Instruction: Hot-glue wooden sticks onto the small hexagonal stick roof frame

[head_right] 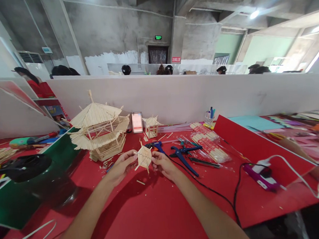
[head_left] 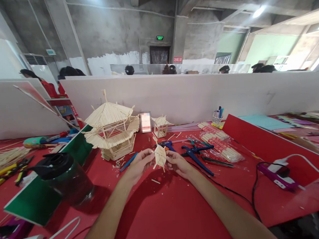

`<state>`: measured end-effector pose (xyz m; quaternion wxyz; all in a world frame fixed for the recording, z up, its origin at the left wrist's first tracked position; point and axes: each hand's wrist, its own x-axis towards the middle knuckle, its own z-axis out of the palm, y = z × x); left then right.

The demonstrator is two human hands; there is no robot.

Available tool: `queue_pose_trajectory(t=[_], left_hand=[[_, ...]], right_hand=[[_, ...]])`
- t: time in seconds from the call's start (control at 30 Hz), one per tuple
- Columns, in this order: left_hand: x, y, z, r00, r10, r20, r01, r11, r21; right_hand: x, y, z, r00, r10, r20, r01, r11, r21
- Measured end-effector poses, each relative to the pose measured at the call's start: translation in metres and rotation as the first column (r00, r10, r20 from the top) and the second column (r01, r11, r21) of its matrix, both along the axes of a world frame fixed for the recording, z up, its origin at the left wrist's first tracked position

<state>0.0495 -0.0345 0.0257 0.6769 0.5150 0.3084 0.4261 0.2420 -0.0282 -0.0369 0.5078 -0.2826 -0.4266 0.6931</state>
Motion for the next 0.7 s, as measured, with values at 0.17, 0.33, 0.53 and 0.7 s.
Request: queue_pose_trajectory(t=[0.17,0.33,0.53,0.7], left_hand=[[-0.002,0.006,0.004,0.983,0.147,0.111,-0.142,0.989,-0.050],[-0.011,0.009,0.007,0.973,0.232,0.014,-0.232,0.971,0.059],[-0.008,0.001,0.006,0.982,0.107,-0.155,-0.074,0.975,0.208],[-0.009,0.002,0.004,0.960,0.048,-0.276,0.031,0.960,0.277]], right_hand=[[0.004,0.004,-0.001,0.998,-0.050,-0.032,0.048,0.997,-0.059],[0.010,0.003,0.006,0.993,-0.073,-0.094,0.067,0.995,-0.068],[0.009,0.002,0.006,0.995,-0.061,-0.075,0.059,0.998,-0.035],[0.008,0.003,0.004,0.998,-0.060,-0.027,0.059,0.997,-0.041]])
